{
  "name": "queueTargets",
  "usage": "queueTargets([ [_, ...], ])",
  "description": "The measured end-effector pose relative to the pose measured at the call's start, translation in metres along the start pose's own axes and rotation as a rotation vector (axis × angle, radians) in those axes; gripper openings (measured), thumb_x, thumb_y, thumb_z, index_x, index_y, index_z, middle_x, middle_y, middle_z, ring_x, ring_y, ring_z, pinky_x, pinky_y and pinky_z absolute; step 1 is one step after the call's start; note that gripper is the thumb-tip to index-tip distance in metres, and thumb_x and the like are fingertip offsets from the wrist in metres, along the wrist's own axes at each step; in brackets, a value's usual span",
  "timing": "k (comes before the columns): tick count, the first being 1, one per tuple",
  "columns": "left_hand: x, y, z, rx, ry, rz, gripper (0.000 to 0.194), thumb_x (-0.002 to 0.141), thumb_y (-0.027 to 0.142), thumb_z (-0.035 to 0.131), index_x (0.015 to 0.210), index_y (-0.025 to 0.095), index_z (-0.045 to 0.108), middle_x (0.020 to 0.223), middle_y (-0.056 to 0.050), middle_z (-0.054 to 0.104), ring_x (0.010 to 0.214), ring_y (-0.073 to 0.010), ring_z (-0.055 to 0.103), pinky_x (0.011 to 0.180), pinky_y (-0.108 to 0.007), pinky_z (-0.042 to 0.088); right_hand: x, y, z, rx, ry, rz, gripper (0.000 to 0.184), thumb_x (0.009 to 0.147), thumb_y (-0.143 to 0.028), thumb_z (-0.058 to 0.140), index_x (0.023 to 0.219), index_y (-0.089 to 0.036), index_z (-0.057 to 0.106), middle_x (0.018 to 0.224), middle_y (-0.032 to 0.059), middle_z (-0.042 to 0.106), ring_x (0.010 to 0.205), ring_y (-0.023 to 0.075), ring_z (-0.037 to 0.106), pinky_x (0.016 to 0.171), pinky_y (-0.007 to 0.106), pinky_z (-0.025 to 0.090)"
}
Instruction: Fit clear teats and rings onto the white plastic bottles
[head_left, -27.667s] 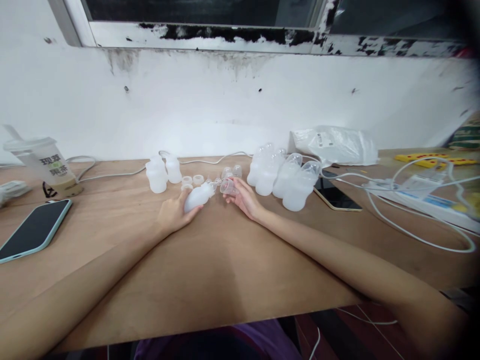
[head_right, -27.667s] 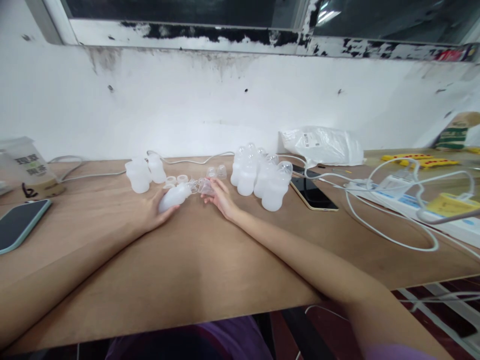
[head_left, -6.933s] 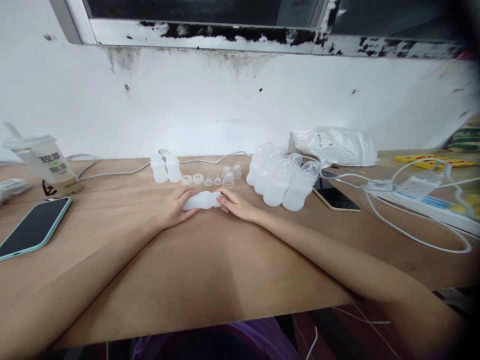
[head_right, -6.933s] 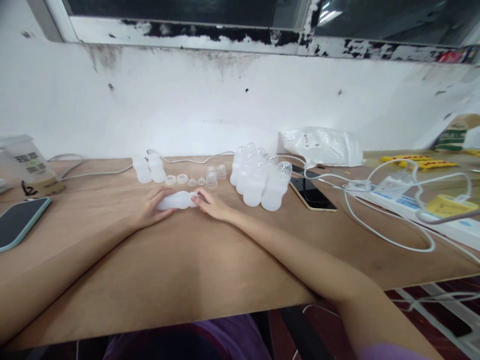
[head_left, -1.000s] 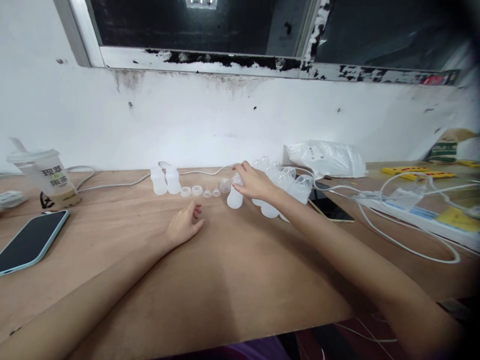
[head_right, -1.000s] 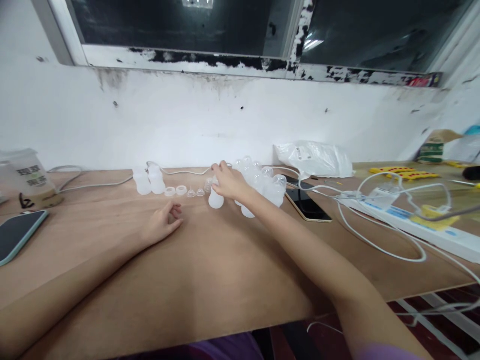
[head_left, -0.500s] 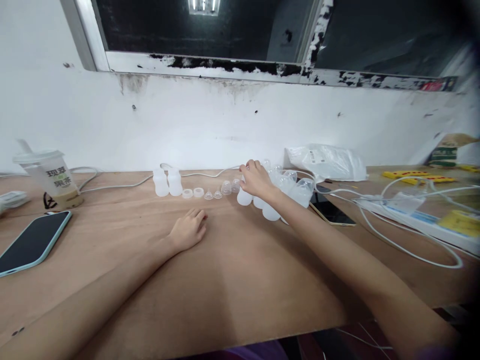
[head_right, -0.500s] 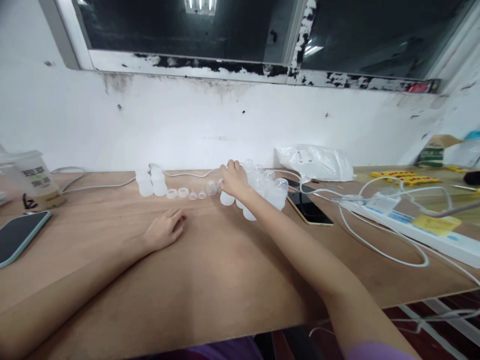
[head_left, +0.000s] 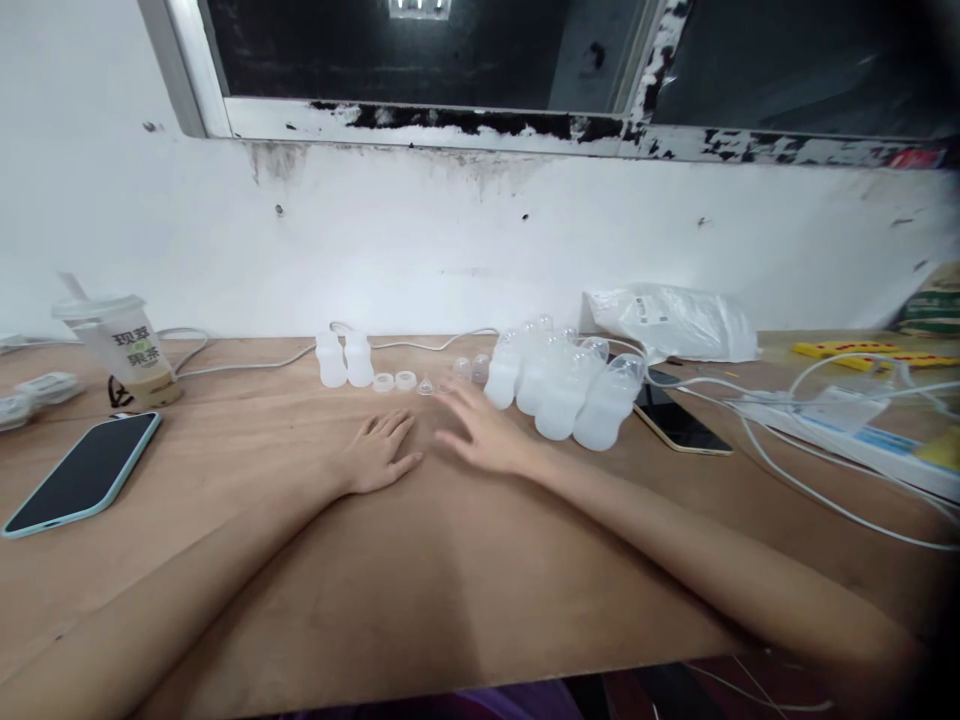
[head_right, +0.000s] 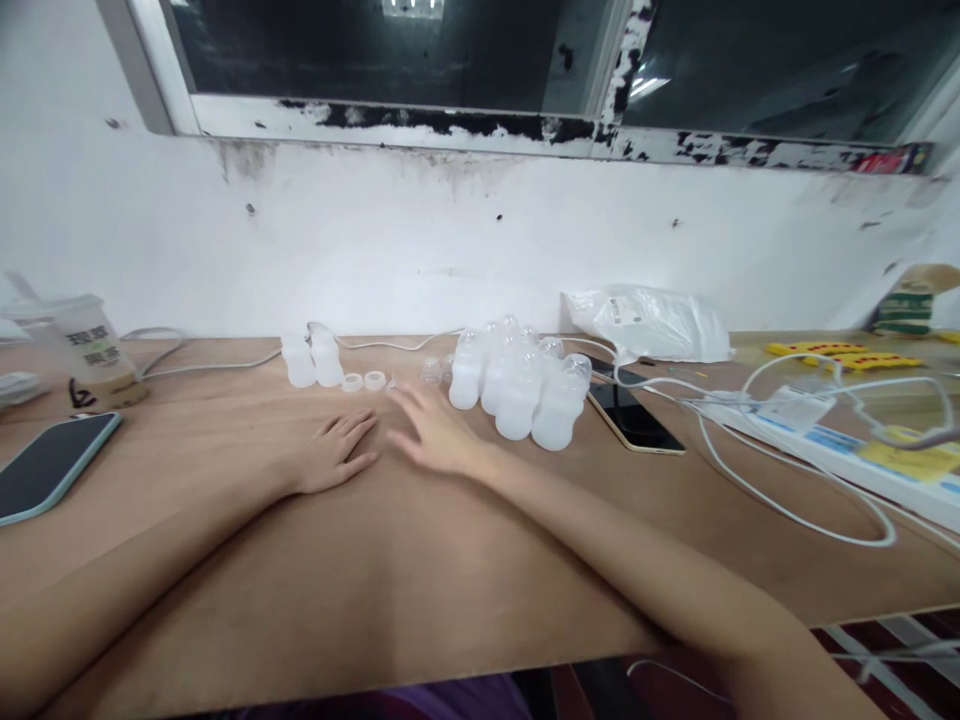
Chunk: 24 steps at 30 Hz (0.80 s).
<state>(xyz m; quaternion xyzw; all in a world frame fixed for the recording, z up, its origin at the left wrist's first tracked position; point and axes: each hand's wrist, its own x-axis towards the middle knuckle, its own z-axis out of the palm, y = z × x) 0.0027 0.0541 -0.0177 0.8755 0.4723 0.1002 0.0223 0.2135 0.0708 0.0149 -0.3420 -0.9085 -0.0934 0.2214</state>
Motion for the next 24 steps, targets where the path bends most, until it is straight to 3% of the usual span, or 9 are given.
queueTargets([
  [3, -0.002, -0.01, -0.002, -0.031, -0.086, 0.125, 0.061, 0.084, 0.052, 0.021, 0.133, 0.018, 0.012, 0.141, -0.008, 0.012, 0.129, -0.0186, 0.01, 0.104, -0.041, 0.008, -0.015, -0.022, 0.018, 0.189, -0.296, -0.075, 0.061, 0.084, -0.049, 0.027, 0.133, -0.013, 0.022, 0.139, 0.0106, 0.02, 0.129, 0.0208, 0.014, 0.104, 0.042, 0.017],
  [5, -0.002, -0.012, -0.003, -0.036, -0.092, 0.16, 0.061, 0.084, 0.052, 0.021, 0.134, 0.019, 0.01, 0.141, -0.007, 0.011, 0.129, -0.0173, 0.009, 0.104, -0.04, 0.007, -0.018, -0.026, 0.024, 0.239, -0.35, -0.042, 0.06, 0.085, -0.049, 0.023, 0.133, -0.014, 0.022, 0.139, 0.0097, 0.02, 0.129, 0.0203, 0.013, 0.104, 0.043, 0.014],
  [14, 0.001, -0.008, -0.002, -0.008, -0.05, 0.153, 0.058, 0.085, 0.05, 0.023, 0.132, 0.016, 0.021, 0.139, -0.008, 0.019, 0.128, -0.0178, 0.015, 0.104, -0.038, 0.012, -0.015, -0.024, 0.023, 0.231, -0.31, -0.009, 0.056, 0.085, -0.045, 0.024, 0.132, -0.014, 0.027, 0.138, 0.0091, 0.024, 0.128, 0.0194, 0.017, 0.104, 0.041, 0.016],
  [24, 0.001, -0.01, 0.0, 0.006, -0.097, 0.136, 0.058, 0.086, 0.05, 0.015, 0.134, 0.017, 0.013, 0.141, -0.006, 0.012, 0.129, -0.016, 0.01, 0.105, -0.037, 0.007, -0.013, -0.018, 0.027, 0.222, -0.327, -0.051, 0.053, 0.086, -0.044, 0.023, 0.132, -0.016, 0.027, 0.139, 0.0083, 0.022, 0.128, 0.0185, 0.016, 0.104, 0.04, 0.015],
])
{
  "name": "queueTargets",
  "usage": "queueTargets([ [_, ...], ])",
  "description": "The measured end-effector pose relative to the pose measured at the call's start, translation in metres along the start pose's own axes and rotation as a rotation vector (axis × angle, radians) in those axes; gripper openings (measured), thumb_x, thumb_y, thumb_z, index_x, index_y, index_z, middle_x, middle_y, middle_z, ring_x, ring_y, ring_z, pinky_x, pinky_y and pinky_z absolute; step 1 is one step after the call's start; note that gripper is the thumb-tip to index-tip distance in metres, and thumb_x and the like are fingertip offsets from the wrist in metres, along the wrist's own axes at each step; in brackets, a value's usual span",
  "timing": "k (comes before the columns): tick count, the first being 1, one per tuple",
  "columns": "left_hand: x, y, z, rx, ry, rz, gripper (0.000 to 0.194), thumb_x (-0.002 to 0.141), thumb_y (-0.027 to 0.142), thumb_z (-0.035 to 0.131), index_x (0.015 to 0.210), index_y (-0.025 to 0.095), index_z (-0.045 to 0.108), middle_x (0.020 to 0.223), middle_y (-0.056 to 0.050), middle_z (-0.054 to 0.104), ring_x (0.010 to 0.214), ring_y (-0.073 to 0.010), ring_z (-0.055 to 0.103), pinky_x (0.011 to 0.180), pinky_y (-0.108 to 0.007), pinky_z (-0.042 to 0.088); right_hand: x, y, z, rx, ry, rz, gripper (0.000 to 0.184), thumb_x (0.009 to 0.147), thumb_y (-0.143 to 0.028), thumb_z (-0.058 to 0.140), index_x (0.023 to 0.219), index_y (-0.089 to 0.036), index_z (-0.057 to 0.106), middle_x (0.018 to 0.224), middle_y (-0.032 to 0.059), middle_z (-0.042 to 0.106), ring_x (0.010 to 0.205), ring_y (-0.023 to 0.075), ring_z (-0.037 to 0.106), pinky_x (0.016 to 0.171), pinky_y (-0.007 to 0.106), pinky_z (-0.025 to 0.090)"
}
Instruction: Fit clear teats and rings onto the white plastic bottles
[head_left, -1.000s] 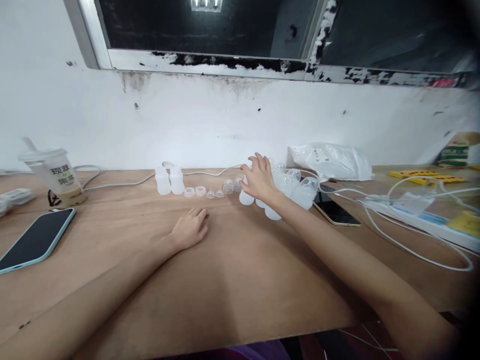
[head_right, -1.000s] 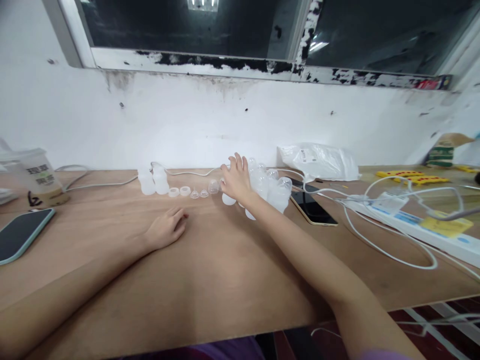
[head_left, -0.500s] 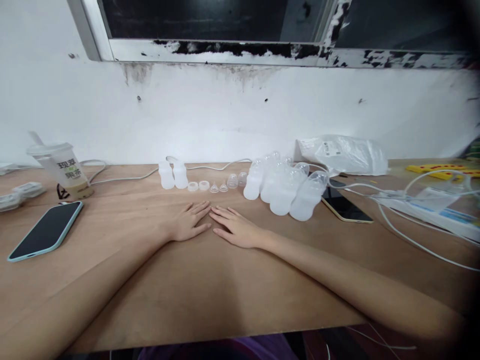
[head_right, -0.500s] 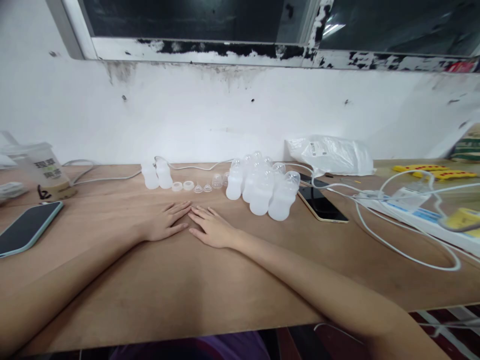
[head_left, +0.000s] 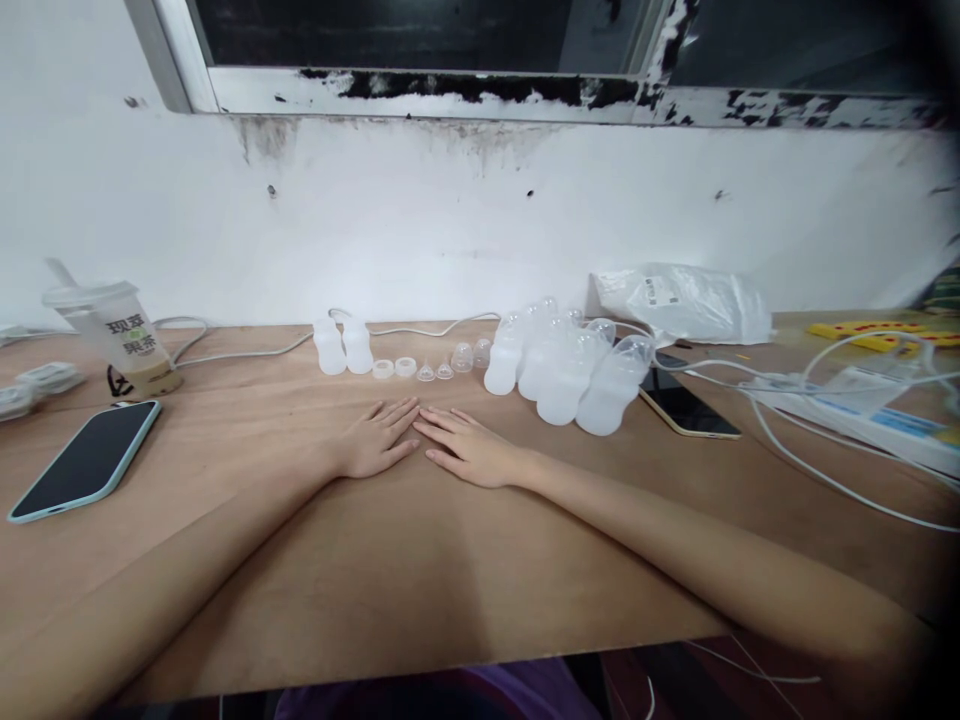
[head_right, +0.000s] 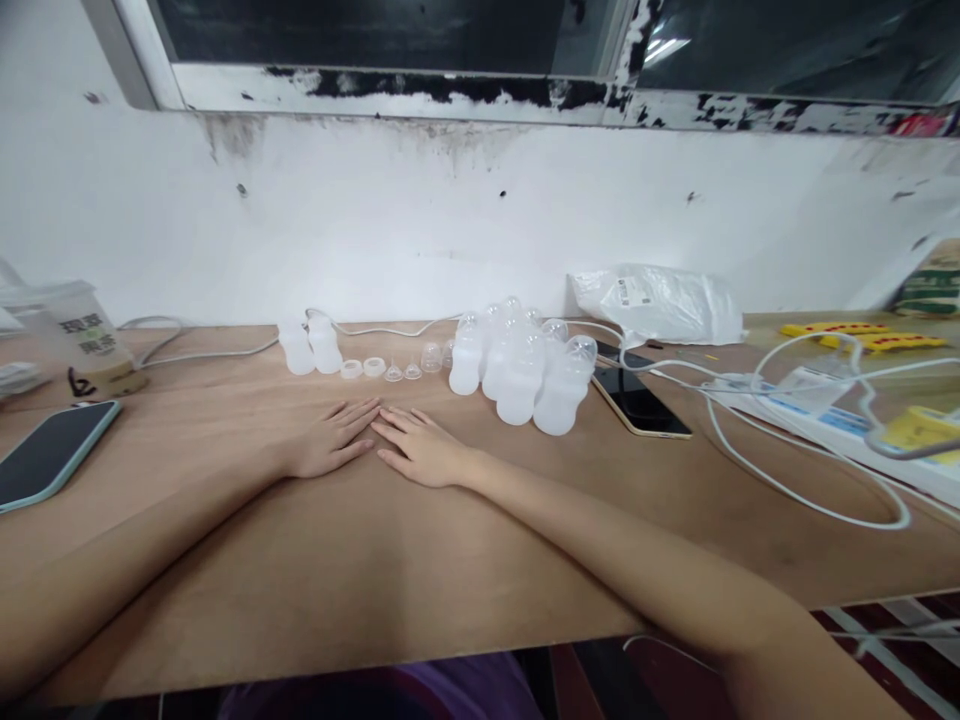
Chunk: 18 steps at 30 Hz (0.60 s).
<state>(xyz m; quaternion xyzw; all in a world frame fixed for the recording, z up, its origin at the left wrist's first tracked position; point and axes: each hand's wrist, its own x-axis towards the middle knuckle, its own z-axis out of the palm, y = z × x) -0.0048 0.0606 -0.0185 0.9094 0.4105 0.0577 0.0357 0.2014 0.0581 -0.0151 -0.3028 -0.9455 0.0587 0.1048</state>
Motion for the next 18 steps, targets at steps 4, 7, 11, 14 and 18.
queueTargets([
  [4, 0.004, -0.005, 0.003, 0.001, 0.001, -0.016, 0.06, 0.085, 0.051, 0.016, 0.134, 0.016, 0.012, 0.141, -0.007, 0.011, 0.129, -0.0166, 0.009, 0.105, -0.037, 0.007, 0.004, 0.006, -0.002, -0.012, -0.063, -0.033, 0.054, 0.087, -0.045, 0.021, 0.134, -0.018, 0.021, 0.14, 0.0075, 0.017, 0.129, 0.0187, 0.011, 0.104, 0.042, 0.012],
  [7, 0.008, -0.011, 0.004, -0.009, 0.003, -0.054, 0.061, 0.084, 0.052, 0.017, 0.134, 0.017, 0.012, 0.14, -0.007, 0.013, 0.129, -0.0174, 0.01, 0.104, -0.037, 0.008, 0.007, 0.008, -0.003, -0.001, -0.038, -0.026, 0.05, 0.086, -0.043, 0.025, 0.131, -0.021, 0.026, 0.139, 0.0063, 0.023, 0.128, 0.0187, 0.016, 0.103, 0.041, 0.015],
  [11, 0.022, -0.024, 0.002, 0.014, 0.169, -0.086, 0.059, 0.085, 0.047, 0.019, 0.132, 0.011, 0.018, 0.14, -0.01, 0.017, 0.128, -0.018, 0.013, 0.105, -0.034, 0.012, 0.017, 0.017, -0.003, -0.004, 0.207, 0.147, 0.045, 0.084, -0.031, 0.034, 0.126, -0.016, 0.034, 0.127, 0.0119, 0.039, 0.114, 0.0194, 0.041, 0.094, 0.037, 0.032],
  [14, 0.04, -0.035, 0.001, 0.091, 0.365, -0.168, 0.053, 0.086, 0.037, 0.022, 0.127, 0.004, 0.028, 0.135, -0.014, 0.027, 0.126, -0.0193, 0.02, 0.104, -0.033, 0.016, 0.033, 0.03, -0.002, -0.081, 0.347, 0.359, 0.05, 0.082, -0.024, 0.034, 0.128, -0.008, 0.025, 0.118, 0.0176, 0.045, 0.103, 0.0221, 0.049, 0.086, 0.036, 0.039],
  [18, 0.064, -0.045, 0.002, 0.192, 0.358, -0.227, 0.051, 0.085, 0.034, 0.028, 0.124, 0.003, 0.033, 0.131, -0.016, 0.034, 0.125, -0.0228, 0.024, 0.104, -0.04, 0.014, 0.057, 0.045, -0.004, -0.161, 0.269, 0.588, 0.047, 0.087, -0.025, 0.022, 0.128, -0.004, 0.019, 0.098, 0.019, 0.058, 0.086, 0.0262, 0.059, 0.071, 0.036, 0.043],
])
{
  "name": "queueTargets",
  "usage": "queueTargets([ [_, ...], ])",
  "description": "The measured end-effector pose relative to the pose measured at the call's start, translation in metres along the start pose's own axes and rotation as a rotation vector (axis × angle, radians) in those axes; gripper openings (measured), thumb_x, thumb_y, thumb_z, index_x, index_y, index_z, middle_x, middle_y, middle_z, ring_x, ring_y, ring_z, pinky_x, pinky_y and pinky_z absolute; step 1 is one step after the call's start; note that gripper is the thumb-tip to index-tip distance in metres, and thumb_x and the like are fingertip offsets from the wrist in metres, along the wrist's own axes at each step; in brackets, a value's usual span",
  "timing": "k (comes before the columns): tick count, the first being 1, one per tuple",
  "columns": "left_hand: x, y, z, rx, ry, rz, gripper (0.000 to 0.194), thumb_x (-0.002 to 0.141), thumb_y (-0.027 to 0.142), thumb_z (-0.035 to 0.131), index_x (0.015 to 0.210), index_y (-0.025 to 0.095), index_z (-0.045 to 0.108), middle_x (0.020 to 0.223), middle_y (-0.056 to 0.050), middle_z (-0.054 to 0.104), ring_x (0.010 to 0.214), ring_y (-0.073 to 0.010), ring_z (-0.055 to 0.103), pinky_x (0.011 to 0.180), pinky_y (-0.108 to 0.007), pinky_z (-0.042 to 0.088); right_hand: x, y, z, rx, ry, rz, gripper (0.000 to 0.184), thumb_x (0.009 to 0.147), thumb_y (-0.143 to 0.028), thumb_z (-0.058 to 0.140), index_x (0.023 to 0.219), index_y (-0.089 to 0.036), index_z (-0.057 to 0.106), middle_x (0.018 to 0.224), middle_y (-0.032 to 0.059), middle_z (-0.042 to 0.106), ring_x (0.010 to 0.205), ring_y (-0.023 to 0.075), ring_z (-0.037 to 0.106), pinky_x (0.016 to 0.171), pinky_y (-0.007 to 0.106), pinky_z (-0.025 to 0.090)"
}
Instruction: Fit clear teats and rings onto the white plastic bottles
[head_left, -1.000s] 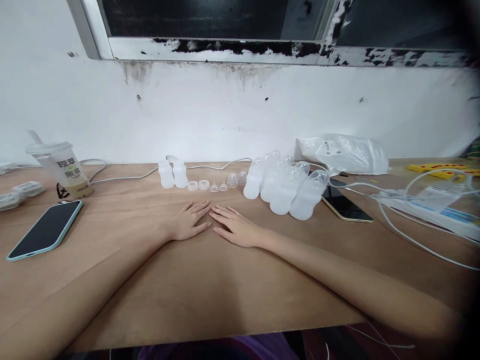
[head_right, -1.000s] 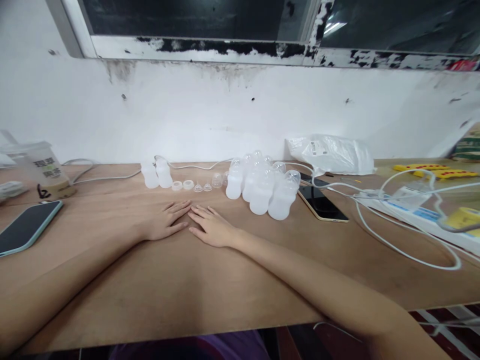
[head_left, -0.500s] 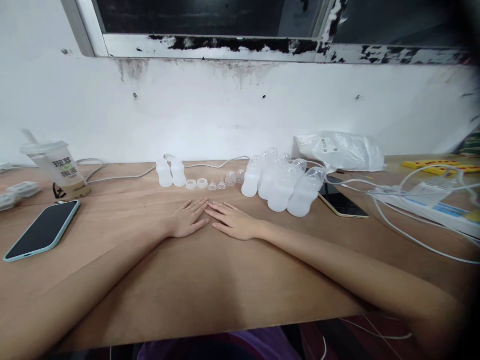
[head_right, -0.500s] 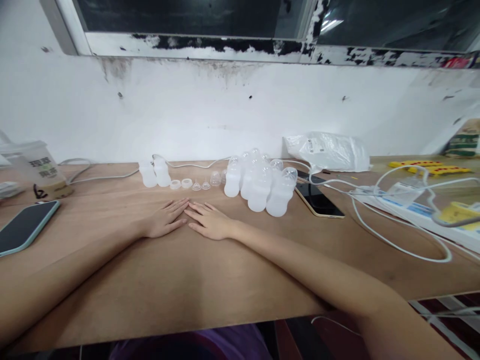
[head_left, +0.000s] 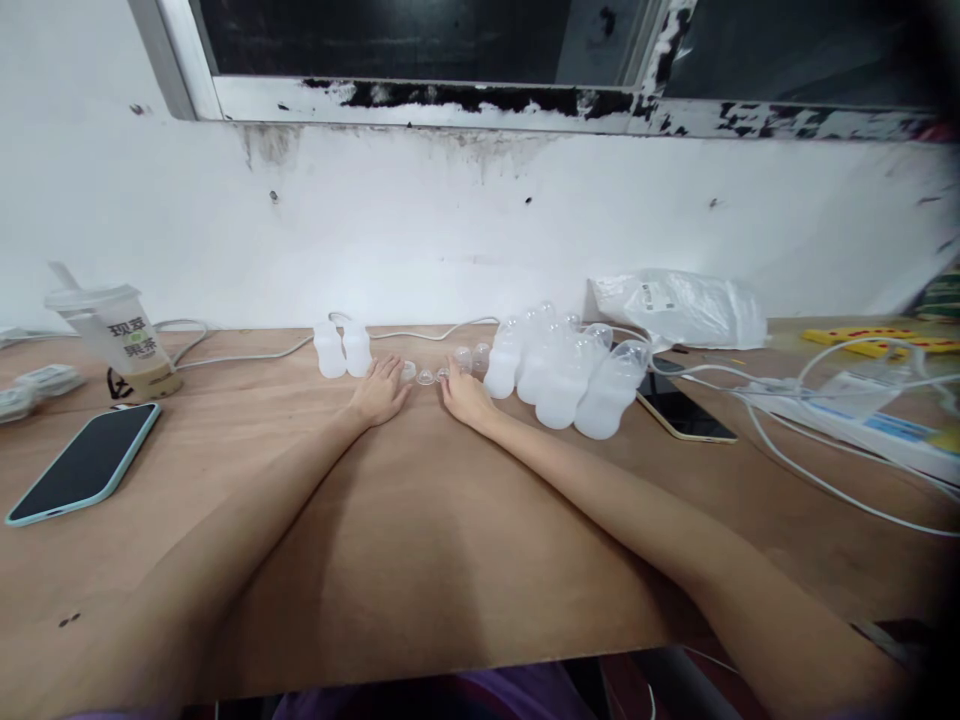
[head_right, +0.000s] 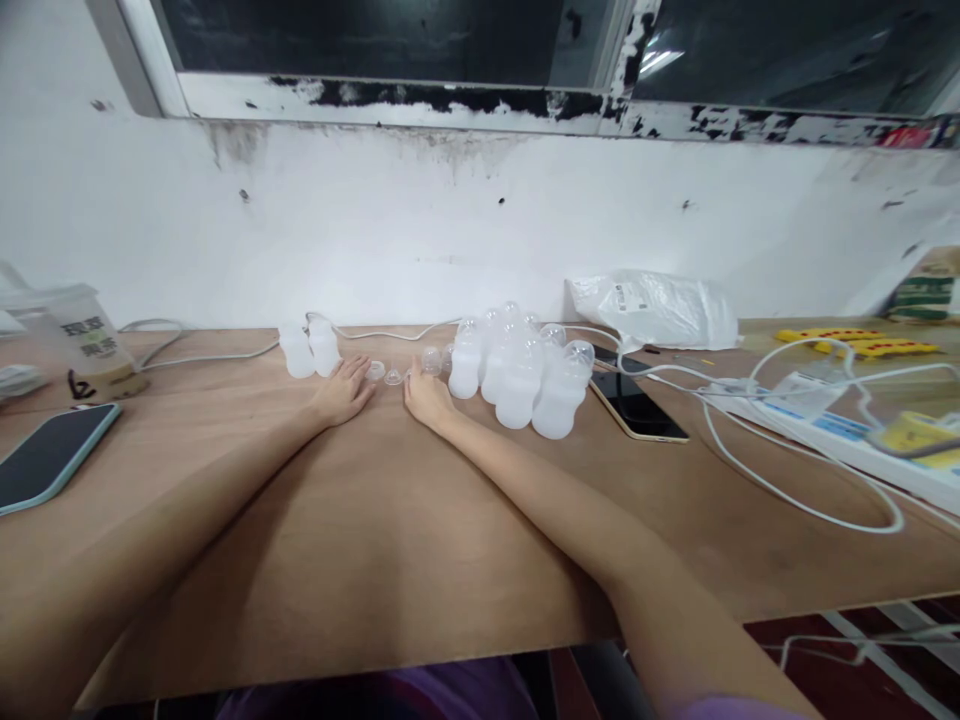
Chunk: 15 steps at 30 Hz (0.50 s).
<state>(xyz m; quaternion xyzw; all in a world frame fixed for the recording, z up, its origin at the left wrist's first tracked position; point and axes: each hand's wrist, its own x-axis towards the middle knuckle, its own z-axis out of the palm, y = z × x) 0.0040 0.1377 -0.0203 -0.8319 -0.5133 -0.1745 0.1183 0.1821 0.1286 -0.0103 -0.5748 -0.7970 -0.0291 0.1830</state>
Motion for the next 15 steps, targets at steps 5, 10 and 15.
queueTargets([
  [5, 0.006, 0.001, 0.004, 0.035, -0.029, 0.044, 0.043, 0.085, 0.034, 0.028, 0.119, 0.01, 0.039, 0.125, -0.011, 0.044, 0.123, -0.0207, 0.028, 0.105, -0.043, 0.007, 0.016, -0.002, 0.003, -0.064, -0.027, 0.074, 0.04, 0.088, -0.029, 0.019, 0.119, -0.008, 0.034, 0.096, 0.0188, 0.059, 0.089, 0.0266, 0.058, 0.072, 0.035, 0.042],
  [10, -0.001, 0.002, 0.0, 0.041, -0.02, 0.043, 0.039, 0.086, 0.031, 0.027, 0.118, 0.013, 0.041, 0.125, -0.01, 0.045, 0.123, -0.0209, 0.028, 0.104, -0.044, 0.007, 0.017, -0.001, 0.002, -0.076, -0.037, 0.078, 0.034, 0.089, -0.025, 0.017, 0.111, -0.012, 0.039, 0.093, 0.0162, 0.06, 0.088, 0.0249, 0.059, 0.07, 0.034, 0.043],
  [15, -0.006, 0.005, -0.003, 0.026, -0.026, 0.057, 0.04, 0.085, 0.029, 0.029, 0.118, 0.009, 0.04, 0.125, -0.012, 0.043, 0.124, -0.022, 0.025, 0.104, -0.043, 0.012, 0.013, -0.003, -0.003, -0.099, -0.008, 0.099, 0.033, 0.089, -0.023, 0.015, 0.111, -0.012, 0.037, 0.087, 0.0149, 0.062, 0.083, 0.0252, 0.06, 0.066, 0.034, 0.043],
])
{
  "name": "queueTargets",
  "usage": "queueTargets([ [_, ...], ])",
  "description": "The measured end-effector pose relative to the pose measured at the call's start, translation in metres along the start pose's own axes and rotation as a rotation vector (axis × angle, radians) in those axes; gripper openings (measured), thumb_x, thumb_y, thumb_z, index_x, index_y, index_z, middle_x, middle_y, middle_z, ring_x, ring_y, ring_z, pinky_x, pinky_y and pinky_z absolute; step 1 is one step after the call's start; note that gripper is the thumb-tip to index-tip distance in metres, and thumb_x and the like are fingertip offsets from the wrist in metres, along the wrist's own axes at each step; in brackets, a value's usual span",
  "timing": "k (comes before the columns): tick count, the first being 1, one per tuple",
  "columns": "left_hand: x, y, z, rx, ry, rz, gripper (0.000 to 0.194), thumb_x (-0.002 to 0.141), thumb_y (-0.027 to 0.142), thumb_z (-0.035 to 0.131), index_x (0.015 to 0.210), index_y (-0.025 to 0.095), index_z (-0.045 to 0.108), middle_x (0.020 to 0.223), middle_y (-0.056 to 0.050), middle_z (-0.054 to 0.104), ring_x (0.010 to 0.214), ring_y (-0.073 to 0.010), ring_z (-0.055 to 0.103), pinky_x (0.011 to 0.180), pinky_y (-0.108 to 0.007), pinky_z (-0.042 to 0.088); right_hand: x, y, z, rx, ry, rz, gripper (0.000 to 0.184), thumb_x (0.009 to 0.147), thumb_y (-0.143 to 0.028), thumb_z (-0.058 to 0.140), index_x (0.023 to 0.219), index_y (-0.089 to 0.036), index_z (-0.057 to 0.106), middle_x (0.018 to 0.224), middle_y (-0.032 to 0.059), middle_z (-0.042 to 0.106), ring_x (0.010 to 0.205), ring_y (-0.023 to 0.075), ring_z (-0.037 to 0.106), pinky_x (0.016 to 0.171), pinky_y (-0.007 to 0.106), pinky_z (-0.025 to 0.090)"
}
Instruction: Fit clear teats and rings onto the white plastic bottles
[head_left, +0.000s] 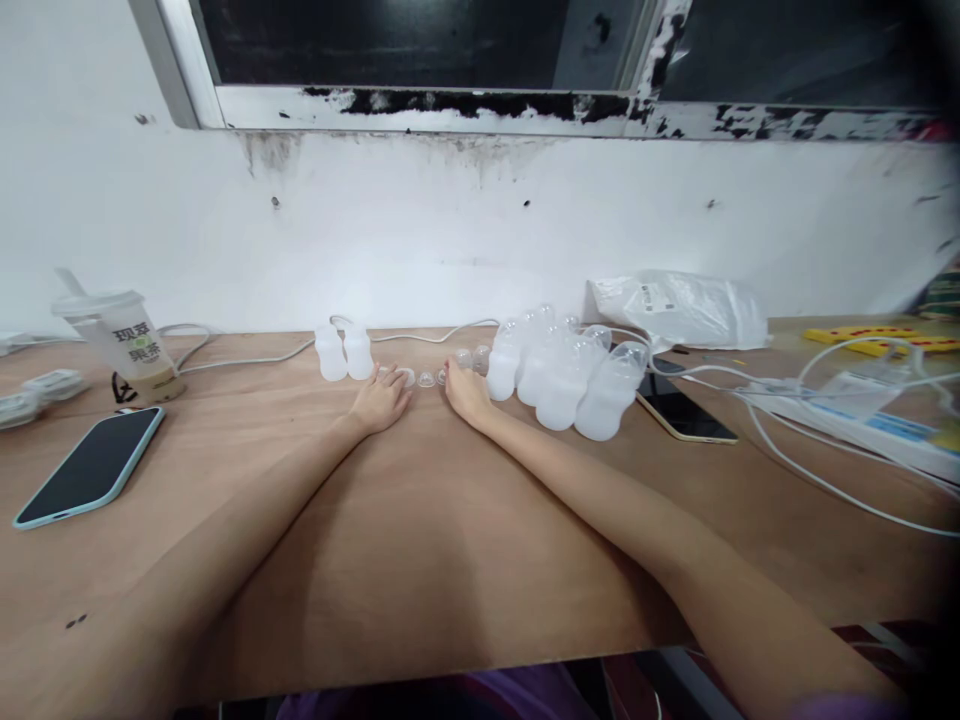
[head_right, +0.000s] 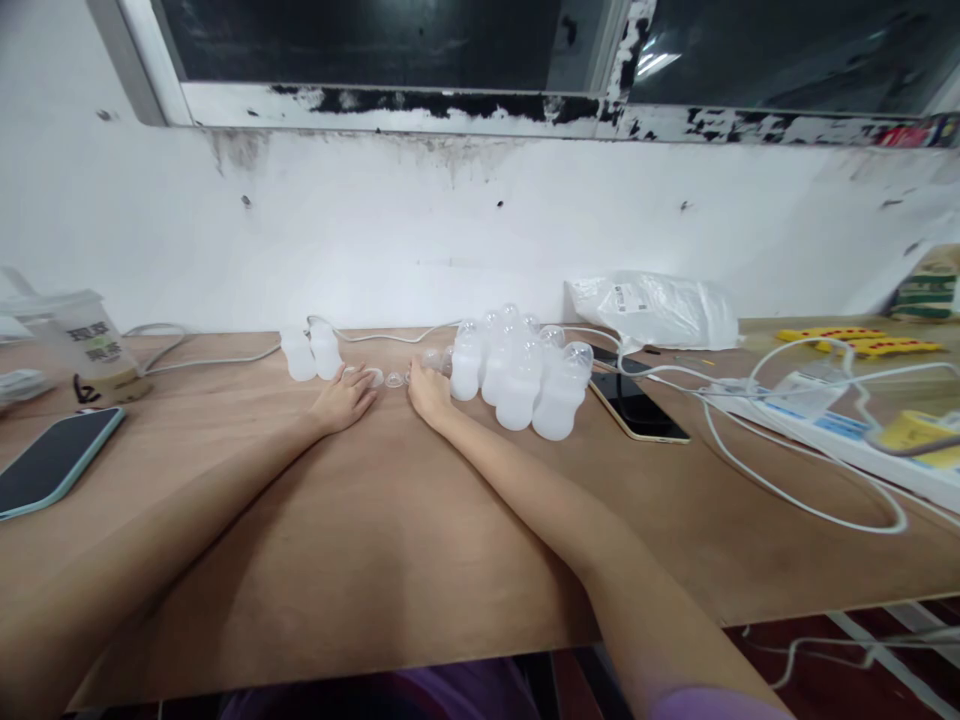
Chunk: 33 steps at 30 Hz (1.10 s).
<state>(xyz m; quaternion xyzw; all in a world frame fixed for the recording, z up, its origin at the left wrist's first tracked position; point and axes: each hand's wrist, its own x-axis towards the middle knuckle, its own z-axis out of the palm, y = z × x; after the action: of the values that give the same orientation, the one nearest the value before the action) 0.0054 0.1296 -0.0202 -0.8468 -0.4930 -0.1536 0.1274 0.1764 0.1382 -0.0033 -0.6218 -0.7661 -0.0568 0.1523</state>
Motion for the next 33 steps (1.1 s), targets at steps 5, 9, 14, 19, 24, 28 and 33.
queueTargets([
  [5, -0.018, 0.01, -0.008, -0.049, 0.001, 0.042, 0.041, 0.084, 0.028, 0.031, 0.118, 0.006, 0.039, 0.126, -0.014, 0.042, 0.125, -0.0235, 0.023, 0.103, -0.04, 0.019, -0.017, -0.001, -0.006, -0.034, 0.044, -0.043, 0.033, 0.09, -0.028, 0.014, 0.107, -0.015, 0.039, 0.084, 0.0125, 0.063, 0.077, 0.0236, 0.061, 0.062, 0.031, 0.041],
  [9, -0.044, 0.027, -0.02, -0.101, -0.008, -0.04, 0.038, 0.084, 0.021, 0.028, 0.12, 0.012, 0.037, 0.128, -0.011, 0.039, 0.119, -0.0217, 0.036, 0.096, -0.035, 0.034, -0.043, 0.002, -0.011, -0.005, 0.05, -0.151, 0.031, 0.09, -0.028, 0.015, 0.105, -0.017, 0.04, 0.083, 0.0084, 0.064, 0.074, 0.0218, 0.061, 0.06, 0.028, 0.038],
  [14, -0.058, 0.044, -0.032, -0.074, -0.012, -0.114, 0.027, 0.08, 0.02, 0.035, 0.104, 0.017, 0.047, 0.112, -0.008, 0.053, 0.095, -0.0221, 0.054, 0.075, -0.033, 0.045, -0.072, 0.005, -0.019, 0.076, 0.006, -0.334, 0.024, 0.089, -0.028, 0.022, 0.098, -0.019, 0.043, 0.088, 0.0048, 0.063, 0.074, 0.0176, 0.059, 0.06, 0.025, 0.035],
  [19, -0.039, 0.047, -0.029, -0.104, 0.08, -0.068, 0.012, 0.076, 0.028, 0.047, 0.082, 0.018, 0.05, 0.089, -0.006, 0.056, 0.09, -0.0206, 0.051, 0.069, -0.029, 0.045, -0.077, 0.003, -0.019, 0.09, -0.005, -0.376, 0.02, 0.086, -0.03, 0.031, 0.098, -0.019, 0.043, 0.095, 0.0046, 0.061, 0.08, 0.0181, 0.058, 0.061, 0.026, 0.035],
  [24, -0.038, 0.043, -0.024, -0.178, 0.131, 0.023, 0.014, 0.077, 0.028, 0.045, 0.087, 0.017, 0.049, 0.099, -0.007, 0.049, 0.09, -0.0187, 0.049, 0.067, -0.027, 0.045, -0.076, 0.003, -0.017, 0.061, -0.004, -0.354, 0.026, 0.083, -0.038, 0.037, 0.097, -0.019, 0.046, 0.095, 0.0054, 0.06, 0.082, 0.0202, 0.057, 0.061, 0.027, 0.035],
  [28, -0.044, 0.041, -0.024, -0.224, 0.112, 0.048, 0.021, 0.076, 0.026, 0.046, 0.094, 0.016, 0.046, 0.1, -0.008, 0.048, 0.093, -0.0202, 0.048, 0.073, -0.03, 0.045, -0.077, 0.004, -0.017, 0.062, -0.004, -0.355, 0.025, 0.083, -0.038, 0.036, 0.095, -0.019, 0.048, 0.094, 0.0058, 0.058, 0.082, 0.0194, 0.055, 0.061, 0.028, 0.036],
  [33, -0.041, 0.039, -0.019, -0.217, 0.118, 0.001, 0.034, 0.075, 0.027, 0.047, 0.103, 0.009, 0.046, 0.099, -0.013, 0.05, 0.097, -0.0261, 0.045, 0.084, -0.041, 0.039, -0.077, 0.005, -0.018, 0.101, 0.025, -0.373, 0.029, 0.085, -0.037, 0.032, 0.106, -0.021, 0.045, 0.1, 0.0069, 0.05, 0.082, 0.0179, 0.054, 0.061, 0.027, 0.038],
])
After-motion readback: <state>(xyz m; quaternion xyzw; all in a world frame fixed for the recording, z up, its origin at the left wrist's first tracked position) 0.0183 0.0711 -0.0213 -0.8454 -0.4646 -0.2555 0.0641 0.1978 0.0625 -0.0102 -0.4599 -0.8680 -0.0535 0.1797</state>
